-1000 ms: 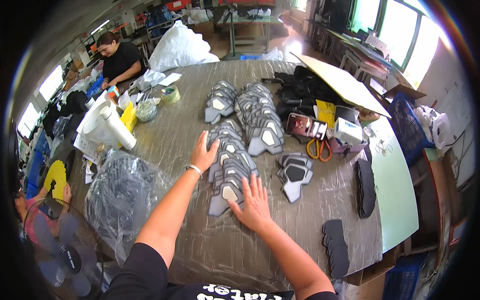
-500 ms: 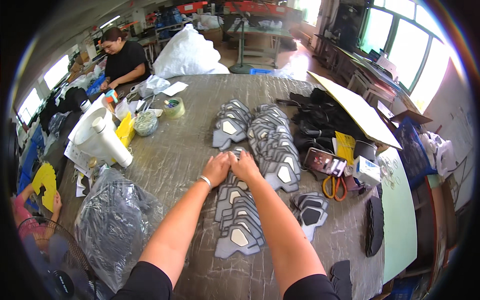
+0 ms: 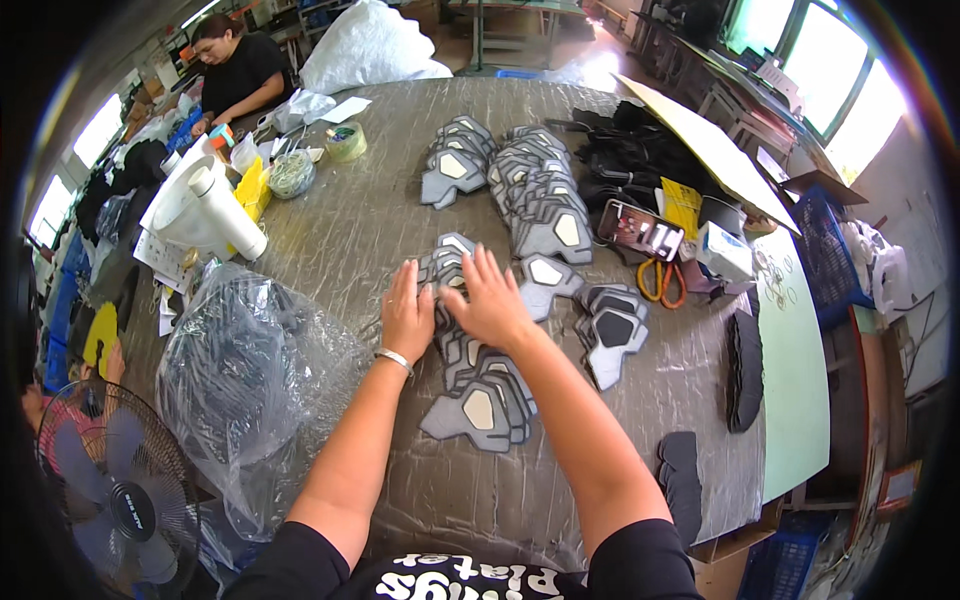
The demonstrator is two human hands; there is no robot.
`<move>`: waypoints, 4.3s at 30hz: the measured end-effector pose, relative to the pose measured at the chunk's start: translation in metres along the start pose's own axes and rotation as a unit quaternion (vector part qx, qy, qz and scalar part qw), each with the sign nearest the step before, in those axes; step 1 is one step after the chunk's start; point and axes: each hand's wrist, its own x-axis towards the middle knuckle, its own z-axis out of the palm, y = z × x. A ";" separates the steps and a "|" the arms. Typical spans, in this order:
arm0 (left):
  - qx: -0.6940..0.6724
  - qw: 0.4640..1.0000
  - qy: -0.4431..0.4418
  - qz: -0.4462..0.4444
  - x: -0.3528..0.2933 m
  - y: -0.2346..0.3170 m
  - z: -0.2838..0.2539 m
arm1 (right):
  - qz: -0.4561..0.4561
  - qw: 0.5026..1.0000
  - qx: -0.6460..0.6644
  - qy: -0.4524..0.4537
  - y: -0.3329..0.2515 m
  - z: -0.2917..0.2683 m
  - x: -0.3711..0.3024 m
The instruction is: The person applies adhesive by hand to small black shoe components and then presses them onto larger grey and white patterned shoe upper sections on a work table.
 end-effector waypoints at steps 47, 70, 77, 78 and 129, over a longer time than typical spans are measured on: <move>0.030 0.978 -0.135 0.158 -0.211 0.104 -0.091 | 0.230 0.745 0.588 0.215 -0.003 0.021 -0.335; -0.049 0.962 -0.194 0.189 -0.276 0.108 -0.137 | 0.034 0.948 0.158 0.274 -0.036 0.042 -0.340; -0.005 0.949 -0.243 0.203 -0.289 0.110 -0.139 | -0.044 0.995 0.036 0.085 -0.040 0.035 -0.361; -0.002 0.949 -0.238 0.209 -0.287 0.112 -0.139 | -0.042 0.994 0.029 0.094 -0.038 0.034 -0.361; -0.163 0.876 -0.276 0.360 -0.176 0.267 0.072 | 0.273 0.622 0.426 0.598 0.162 -0.130 -0.417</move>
